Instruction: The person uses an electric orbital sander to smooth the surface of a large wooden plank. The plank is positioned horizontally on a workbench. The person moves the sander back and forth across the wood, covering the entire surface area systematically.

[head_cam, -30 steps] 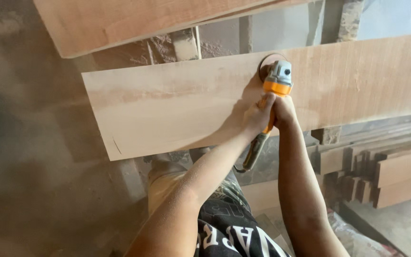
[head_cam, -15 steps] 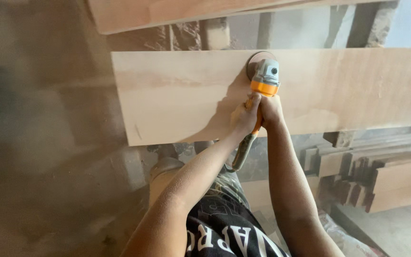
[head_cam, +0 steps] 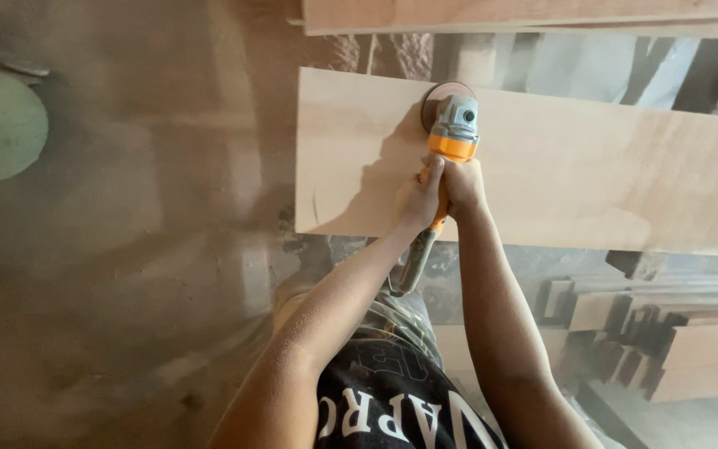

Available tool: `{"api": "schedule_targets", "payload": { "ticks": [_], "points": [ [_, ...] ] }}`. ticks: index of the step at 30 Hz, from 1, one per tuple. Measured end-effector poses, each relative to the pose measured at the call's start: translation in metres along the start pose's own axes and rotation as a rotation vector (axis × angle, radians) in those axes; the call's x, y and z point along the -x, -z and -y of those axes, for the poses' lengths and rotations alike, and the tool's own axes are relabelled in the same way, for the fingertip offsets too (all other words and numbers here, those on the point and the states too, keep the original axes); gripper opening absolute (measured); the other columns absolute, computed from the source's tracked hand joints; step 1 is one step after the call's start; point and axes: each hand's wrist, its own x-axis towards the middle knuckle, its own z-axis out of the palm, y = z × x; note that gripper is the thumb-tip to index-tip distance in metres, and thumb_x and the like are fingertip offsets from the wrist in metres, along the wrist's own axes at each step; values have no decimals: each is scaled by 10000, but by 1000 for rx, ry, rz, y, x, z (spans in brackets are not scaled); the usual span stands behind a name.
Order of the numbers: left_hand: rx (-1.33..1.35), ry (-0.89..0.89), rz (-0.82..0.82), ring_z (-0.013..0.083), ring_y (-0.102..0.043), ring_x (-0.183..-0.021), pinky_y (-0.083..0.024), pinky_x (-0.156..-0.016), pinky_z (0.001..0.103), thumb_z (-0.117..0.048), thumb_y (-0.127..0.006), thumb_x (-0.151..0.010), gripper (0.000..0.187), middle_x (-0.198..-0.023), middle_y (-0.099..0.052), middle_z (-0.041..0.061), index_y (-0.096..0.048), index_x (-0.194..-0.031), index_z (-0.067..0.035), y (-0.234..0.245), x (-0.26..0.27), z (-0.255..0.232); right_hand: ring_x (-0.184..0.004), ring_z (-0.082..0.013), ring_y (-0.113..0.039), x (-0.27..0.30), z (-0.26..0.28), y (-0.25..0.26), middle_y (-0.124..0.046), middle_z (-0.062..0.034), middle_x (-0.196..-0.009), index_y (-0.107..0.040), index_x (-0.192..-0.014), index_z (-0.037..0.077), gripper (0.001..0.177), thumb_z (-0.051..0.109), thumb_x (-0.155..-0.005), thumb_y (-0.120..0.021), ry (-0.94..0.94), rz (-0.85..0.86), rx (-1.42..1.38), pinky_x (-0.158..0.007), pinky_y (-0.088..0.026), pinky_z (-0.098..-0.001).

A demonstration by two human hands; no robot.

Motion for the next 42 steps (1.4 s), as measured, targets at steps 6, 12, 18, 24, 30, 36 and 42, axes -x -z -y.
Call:
{"api": "schedule_targets", "payload": {
  "ticks": [6, 12, 18, 24, 30, 36, 42],
  "points": [
    [70, -19, -9, 378, -726, -1028, -553, -876, 449, -802, -323, -902, 962, -1057, -742, 274, -699, -1145, 49, 50, -3, 23, -678, -199, -692, 12, -11, -54, -687, -86, -819, -668, -972, -18, 174, 44, -830, -748, 27, 57, 38, -599, -581, -344],
    [226, -24, -24, 334, -731, -1033, -565, -881, 408, -767, -286, -938, 943, -1093, -741, 250, -655, -1200, 60, 78, -23, 56, -626, -199, -685, 18, -22, -105, -682, -82, -749, -683, -928, -19, 156, 47, -811, -763, -15, 78, 91, -564, -571, -343],
    [256, 9, -42, 297, -672, -1156, -511, -977, 375, -770, -208, -974, 957, -1250, -684, 219, -566, -1354, 32, 115, -36, 85, -653, -208, -713, 13, -35, -150, -718, -100, -778, -718, -920, -33, 167, 66, -787, -743, -5, 141, 159, -574, -593, -355],
    [552, -224, -173, 258, -574, -1306, -469, -1074, 361, -668, -214, -1033, 834, -1421, -582, 187, -452, -1485, -9, 145, -15, 94, -724, -153, -711, 26, -32, -182, -749, -75, -811, -743, -922, -18, 345, 234, -706, -835, 65, 139, 673, -655, -578, -345],
    [687, -27, -39, 208, -546, -1319, -455, -1084, 346, -638, -197, -1041, 798, -1449, -539, 132, -387, -1513, -23, 75, -3, 114, -726, -159, -709, 45, -9, -123, -752, -79, -798, -757, -916, -13, 370, 254, -681, -858, 4, 151, 700, -673, -579, -343],
    [609, -146, 14, 267, -572, -1272, -483, -1064, 396, -673, -220, -1040, 845, -1397, -564, 198, -430, -1476, 20, -31, -19, 126, -708, -163, -716, 26, -13, -24, -746, -86, -793, -746, -907, -18, 209, 131, -764, -776, -27, 83, 541, -626, -582, -336],
    [-64, -160, 262, 331, -562, -1204, -455, -988, 459, -793, -153, -955, 926, -1377, -549, 239, -435, -1523, -117, -173, 0, 78, -691, -216, -679, 12, -23, 149, -673, -93, -817, -649, -967, -37, 146, 11, -831, -669, 27, -39, -19, -634, -602, -372]
  ]
}}
